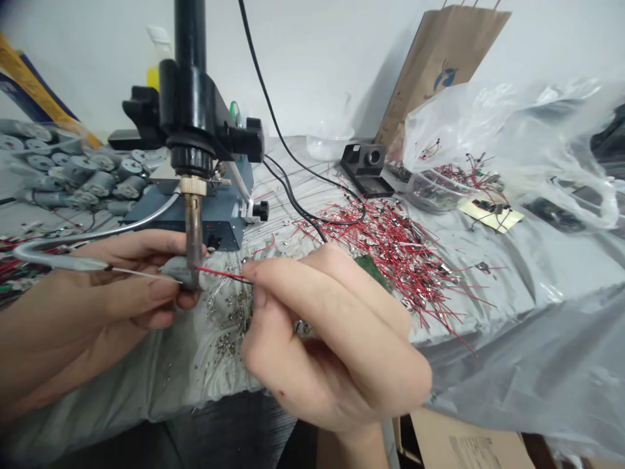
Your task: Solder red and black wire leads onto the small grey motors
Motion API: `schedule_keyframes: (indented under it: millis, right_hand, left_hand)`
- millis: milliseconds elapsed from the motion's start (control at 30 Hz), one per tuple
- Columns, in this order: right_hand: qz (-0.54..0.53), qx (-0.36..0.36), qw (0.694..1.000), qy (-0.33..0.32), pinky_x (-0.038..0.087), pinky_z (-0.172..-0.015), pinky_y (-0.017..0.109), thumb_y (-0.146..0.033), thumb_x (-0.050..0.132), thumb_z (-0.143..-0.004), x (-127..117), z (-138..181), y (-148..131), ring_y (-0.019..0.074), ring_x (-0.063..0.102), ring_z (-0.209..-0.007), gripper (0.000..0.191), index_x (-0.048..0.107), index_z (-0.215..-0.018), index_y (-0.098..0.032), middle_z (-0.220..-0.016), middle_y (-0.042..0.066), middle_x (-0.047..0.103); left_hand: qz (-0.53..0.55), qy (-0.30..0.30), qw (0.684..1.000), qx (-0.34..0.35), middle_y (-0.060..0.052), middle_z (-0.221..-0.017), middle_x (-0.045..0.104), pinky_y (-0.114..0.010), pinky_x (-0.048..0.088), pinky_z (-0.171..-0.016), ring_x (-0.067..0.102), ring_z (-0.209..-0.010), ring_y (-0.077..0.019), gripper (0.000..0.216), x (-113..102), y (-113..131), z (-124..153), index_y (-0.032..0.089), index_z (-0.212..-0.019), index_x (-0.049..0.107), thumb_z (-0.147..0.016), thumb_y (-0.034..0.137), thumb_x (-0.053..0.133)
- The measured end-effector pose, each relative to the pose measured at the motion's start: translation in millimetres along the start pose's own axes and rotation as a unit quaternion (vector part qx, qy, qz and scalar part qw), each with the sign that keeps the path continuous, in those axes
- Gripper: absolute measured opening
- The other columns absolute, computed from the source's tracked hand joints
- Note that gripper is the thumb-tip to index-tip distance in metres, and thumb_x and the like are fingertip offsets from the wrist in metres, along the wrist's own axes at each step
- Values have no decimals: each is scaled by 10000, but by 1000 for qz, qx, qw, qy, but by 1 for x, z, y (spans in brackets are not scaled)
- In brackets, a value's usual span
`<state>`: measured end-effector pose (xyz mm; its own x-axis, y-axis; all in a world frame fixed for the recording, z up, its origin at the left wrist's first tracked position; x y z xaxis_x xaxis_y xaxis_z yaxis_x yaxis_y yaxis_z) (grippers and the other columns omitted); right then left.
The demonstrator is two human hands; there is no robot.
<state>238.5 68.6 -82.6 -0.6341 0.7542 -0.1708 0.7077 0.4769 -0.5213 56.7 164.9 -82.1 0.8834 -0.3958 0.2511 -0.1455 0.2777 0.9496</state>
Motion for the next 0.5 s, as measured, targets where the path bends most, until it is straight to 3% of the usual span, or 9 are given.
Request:
schedule_keyframes:
  millis: [167,333,500]
  right_hand:
    - [-16,-19,999,22,331,-488,313,-44,688,-942,2,-6,-2,85,526,-527,184,745,-881,-208,-657,-34,634]
    - [-4,54,998,-12,338,-539,353,-60,646,-877,0,0,-6,111,552,-555,185,710,-869,-233,-678,-35,631]
    - [-32,77,994,74,268,-532,371,-52,659,-816,7,0,-9,122,527,-533,173,658,-744,-209,-655,-23,631]
  left_hand:
    - [-2,-13,1000,11,-58,-728,843,-96,593,-502,810,-649,-172,307,1,1,0,241,-921,941,-646,193,1068]
    - [-2,-12,1000,17,-42,-707,829,-108,587,-480,745,-581,-137,300,3,4,2,245,-901,942,-636,143,1038]
    - [2,-6,1000,14,-53,-712,826,-135,612,-496,730,-578,-136,310,-1,2,3,234,-903,940,-627,128,1030]
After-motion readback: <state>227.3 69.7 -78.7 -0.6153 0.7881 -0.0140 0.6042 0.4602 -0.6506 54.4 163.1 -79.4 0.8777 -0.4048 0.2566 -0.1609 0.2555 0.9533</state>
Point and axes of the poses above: each hand's wrist, its own z-axis away from the middle knuckle, its own x-axis out of the palm, y = z × x, the point moved 2 cm from there along -z, towards the middle knuckle
